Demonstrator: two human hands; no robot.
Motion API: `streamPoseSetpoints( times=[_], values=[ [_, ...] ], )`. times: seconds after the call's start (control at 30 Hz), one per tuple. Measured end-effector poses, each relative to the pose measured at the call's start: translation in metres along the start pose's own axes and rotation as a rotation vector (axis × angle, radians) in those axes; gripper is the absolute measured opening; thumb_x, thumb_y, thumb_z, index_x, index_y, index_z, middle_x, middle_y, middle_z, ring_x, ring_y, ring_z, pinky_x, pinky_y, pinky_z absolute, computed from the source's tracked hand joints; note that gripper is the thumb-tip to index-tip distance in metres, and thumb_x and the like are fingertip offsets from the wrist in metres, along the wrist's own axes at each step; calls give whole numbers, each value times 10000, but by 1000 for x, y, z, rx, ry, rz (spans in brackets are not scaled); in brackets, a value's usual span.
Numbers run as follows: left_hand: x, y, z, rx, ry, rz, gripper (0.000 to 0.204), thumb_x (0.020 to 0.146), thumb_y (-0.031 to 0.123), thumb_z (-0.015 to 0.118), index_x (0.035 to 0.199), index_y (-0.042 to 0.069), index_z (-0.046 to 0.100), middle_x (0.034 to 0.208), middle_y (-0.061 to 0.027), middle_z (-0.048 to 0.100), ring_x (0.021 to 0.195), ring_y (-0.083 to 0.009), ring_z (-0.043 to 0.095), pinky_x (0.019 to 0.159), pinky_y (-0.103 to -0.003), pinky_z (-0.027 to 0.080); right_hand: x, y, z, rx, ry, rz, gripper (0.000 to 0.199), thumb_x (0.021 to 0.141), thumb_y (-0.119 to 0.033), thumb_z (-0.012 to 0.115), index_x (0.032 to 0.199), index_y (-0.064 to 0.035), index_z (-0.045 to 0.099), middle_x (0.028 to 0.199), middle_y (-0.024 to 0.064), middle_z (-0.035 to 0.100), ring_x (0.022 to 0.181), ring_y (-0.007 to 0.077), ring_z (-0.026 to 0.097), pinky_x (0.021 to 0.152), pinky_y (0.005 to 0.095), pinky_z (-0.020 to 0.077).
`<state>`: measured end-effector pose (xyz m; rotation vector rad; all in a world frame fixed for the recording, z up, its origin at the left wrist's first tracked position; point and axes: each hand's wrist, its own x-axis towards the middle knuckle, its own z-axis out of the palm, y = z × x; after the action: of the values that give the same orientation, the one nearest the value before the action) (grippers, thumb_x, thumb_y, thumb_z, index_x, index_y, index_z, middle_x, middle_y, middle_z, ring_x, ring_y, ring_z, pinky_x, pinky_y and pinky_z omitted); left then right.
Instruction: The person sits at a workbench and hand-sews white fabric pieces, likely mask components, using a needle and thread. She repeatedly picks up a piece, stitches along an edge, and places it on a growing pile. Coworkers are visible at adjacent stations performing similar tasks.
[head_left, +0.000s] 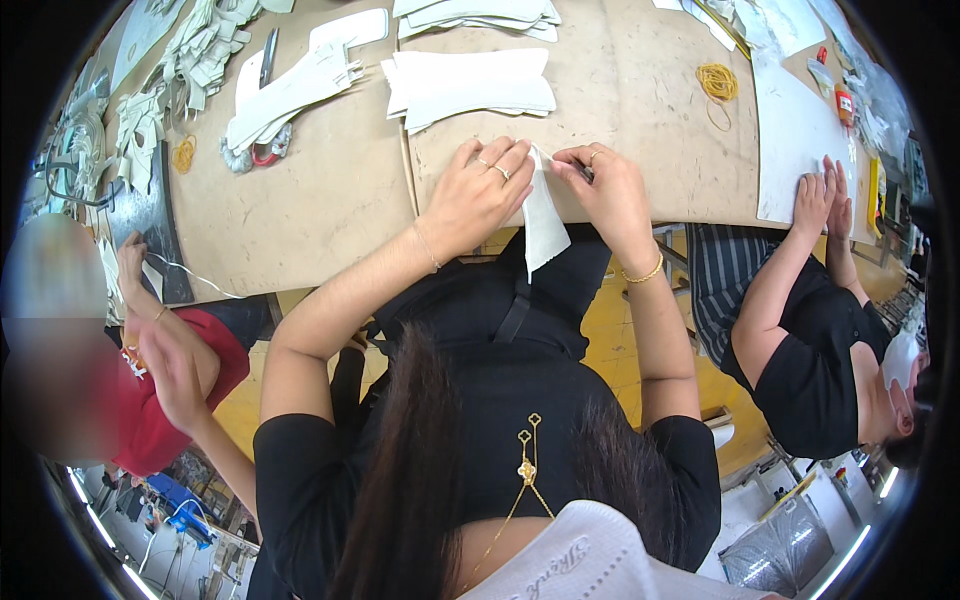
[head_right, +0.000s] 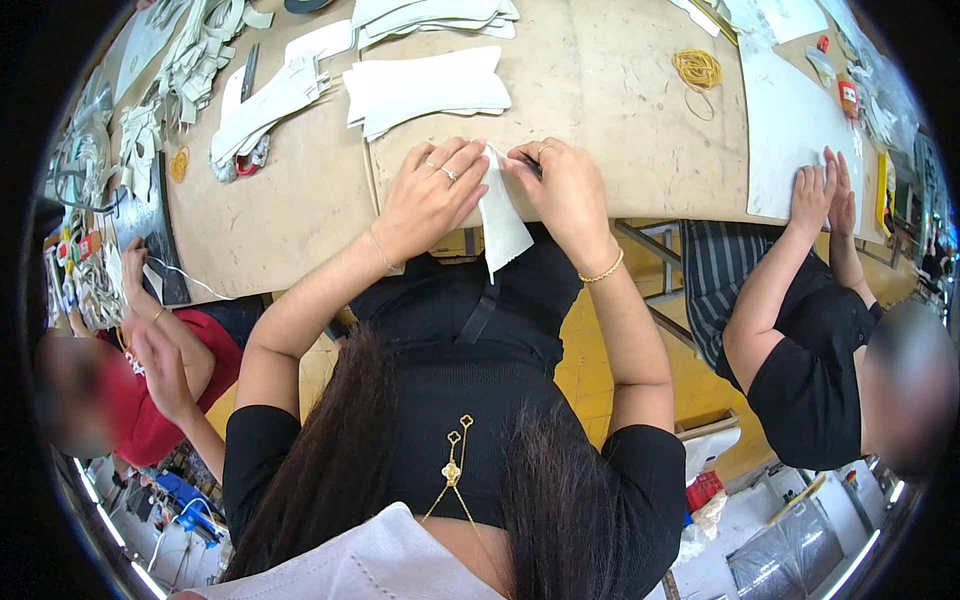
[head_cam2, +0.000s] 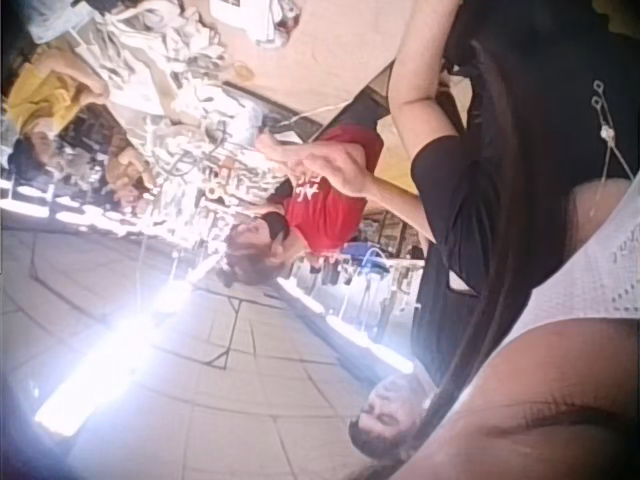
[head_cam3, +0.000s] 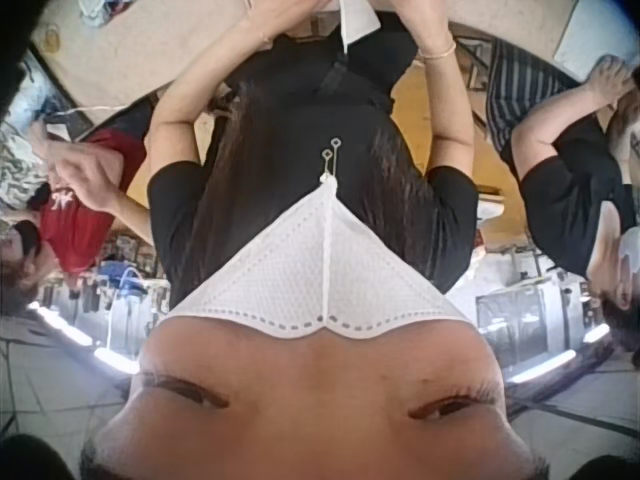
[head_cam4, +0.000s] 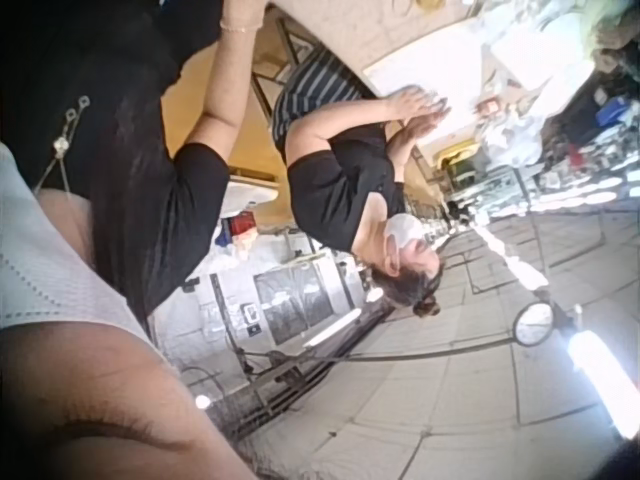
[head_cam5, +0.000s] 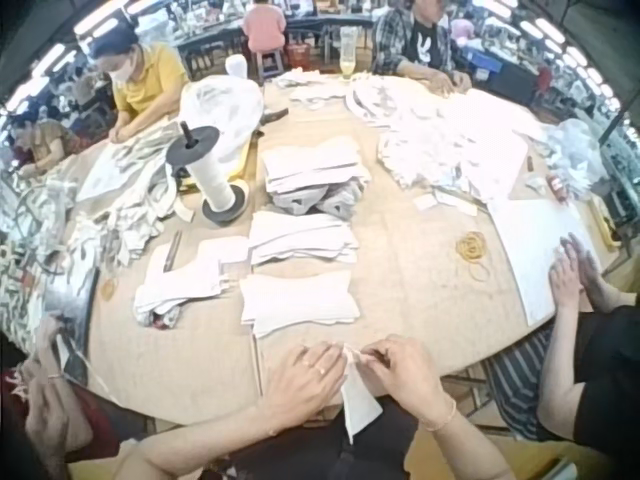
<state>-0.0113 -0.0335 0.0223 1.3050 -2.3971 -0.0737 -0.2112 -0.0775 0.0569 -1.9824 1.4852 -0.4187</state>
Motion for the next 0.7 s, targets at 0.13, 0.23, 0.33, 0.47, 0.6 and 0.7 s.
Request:
streamPoseSetpoints(
  times=[0.13, 0.23, 0.33, 0.47, 0.6, 0.7],
  values=[
    [2, -1, -2, -18, -67, -2, 317, 897, 222, 684, 1168, 68, 625, 1290, -78, 617, 1205, -232, 566, 980, -409, 421, -15, -9, 12, -116, 94, -69, 141, 872, -145, 738, 987, -64, 753, 886, 79, 678, 746, 267, 680, 671, 357, 536],
    [4, -3, -4, -18, -83, 7, 307, 894, 206, 679, 1162, 68, 619, 1278, -76, 622, 1193, -232, 573, 974, -410, 425, -25, -14, 20, -224, 153, -109, 171, 859, -106, 734, 1030, -95, 737, 914, 50, 658, 729, 270, 677, 641, 373, 537],
    [6, -4, -6, -30, -90, 17, 311, 885, 182, 674, 1168, 67, 616, 1261, -80, 629, 1182, -237, 581, 971, -409, 429, -31, -16, 26, -269, 153, -116, 221, 839, -96, 740, 1060, -103, 730, 924, 44, 648, 731, 268, 679, 637, 381, 537],
    [4, -6, -3, -70, -51, 29, 359, 865, 163, 676, 1201, 54, 618, 1236, -88, 637, 1178, -247, 586, 970, -407, 437, -35, -18, 30, -294, 144, -111, 292, 819, -71, 736, 1107, -113, 717, 961, 44, 641, 744, 273, 677, 650, 391, 541],
    [3, -8, 6, -60, -69, 17, 402, 843, 166, 689, 1219, 36, 633, 1216, -92, 638, 1183, -247, 585, 972, -410, 446, -37, -20, 32, -339, 120, -84, 344, 800, -47, 729, 1138, -108, 707, 985, 53, 640, 783, 276, 676, 678, 394, 546],
    [3, -8, 9, -58, -25, 27, 403, 799, 190, 709, 1165, 29, 659, 1171, -92, 645, 1142, -233, 592, 955, -391, 452, -38, -25, 34, -339, 105, -101, 364, 794, -41, 724, 1153, -102, 707, 989, 59, 635, 801, 272, 675, 688, 390, 544]
  ],
)
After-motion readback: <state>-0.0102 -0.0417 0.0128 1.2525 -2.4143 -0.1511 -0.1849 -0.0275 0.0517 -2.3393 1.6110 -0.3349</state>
